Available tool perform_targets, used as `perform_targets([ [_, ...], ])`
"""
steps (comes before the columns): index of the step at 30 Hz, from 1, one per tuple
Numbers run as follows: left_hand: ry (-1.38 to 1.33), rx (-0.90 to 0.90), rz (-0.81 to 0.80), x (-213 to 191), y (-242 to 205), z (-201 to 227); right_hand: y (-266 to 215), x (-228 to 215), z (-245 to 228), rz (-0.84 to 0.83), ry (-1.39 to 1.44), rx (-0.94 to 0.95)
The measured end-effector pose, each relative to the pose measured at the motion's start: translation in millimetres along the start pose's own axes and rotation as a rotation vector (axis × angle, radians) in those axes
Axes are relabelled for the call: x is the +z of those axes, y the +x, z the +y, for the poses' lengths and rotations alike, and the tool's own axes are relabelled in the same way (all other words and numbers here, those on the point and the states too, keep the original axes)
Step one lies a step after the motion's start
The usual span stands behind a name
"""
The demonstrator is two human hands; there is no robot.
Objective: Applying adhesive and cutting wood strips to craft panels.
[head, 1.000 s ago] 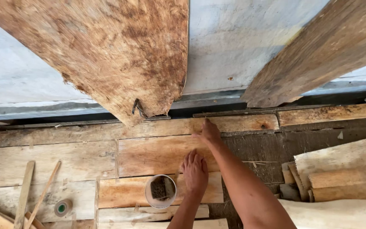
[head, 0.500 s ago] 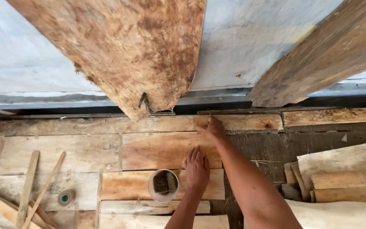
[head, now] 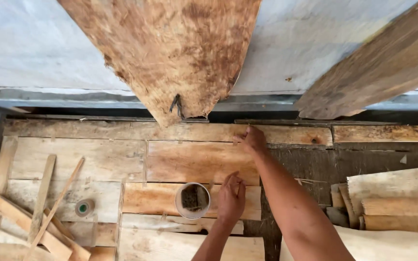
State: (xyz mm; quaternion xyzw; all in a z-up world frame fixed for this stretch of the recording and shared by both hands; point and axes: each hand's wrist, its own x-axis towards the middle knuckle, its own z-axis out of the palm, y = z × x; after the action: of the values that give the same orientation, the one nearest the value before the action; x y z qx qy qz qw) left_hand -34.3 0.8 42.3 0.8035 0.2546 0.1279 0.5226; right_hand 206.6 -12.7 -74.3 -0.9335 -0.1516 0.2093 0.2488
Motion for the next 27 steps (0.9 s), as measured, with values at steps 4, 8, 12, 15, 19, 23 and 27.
perform_targets([
  [4, -0.140, -0.133, -0.001, -7, -26, 17, -3, 14, 11, 0.052, 0.009, -0.007],
  [8, -0.114, -0.071, 0.040, -9, -27, 9, -1, -7, -7, 0.061, 0.043, -0.047],
  [12, -0.147, -0.100, 0.130, -32, -37, 18, -21, 0, -13, 0.115, 0.005, -0.057],
  [15, -0.243, -0.082, 0.237, -61, -39, 23, -11, 22, 5, 0.115, 0.033, -0.058],
  [19, -0.267, -0.287, 0.296, -92, -44, -34, -35, 14, -1, 0.133, 0.044, -0.115],
  [23, -0.376, -0.152, 0.495, -145, -46, -42, -66, -10, -21, 0.126, 0.133, -0.220],
  [27, -0.344, -0.255, 0.574, -168, -63, -67, -118, -21, -35, -0.006, 0.125, -0.158],
])
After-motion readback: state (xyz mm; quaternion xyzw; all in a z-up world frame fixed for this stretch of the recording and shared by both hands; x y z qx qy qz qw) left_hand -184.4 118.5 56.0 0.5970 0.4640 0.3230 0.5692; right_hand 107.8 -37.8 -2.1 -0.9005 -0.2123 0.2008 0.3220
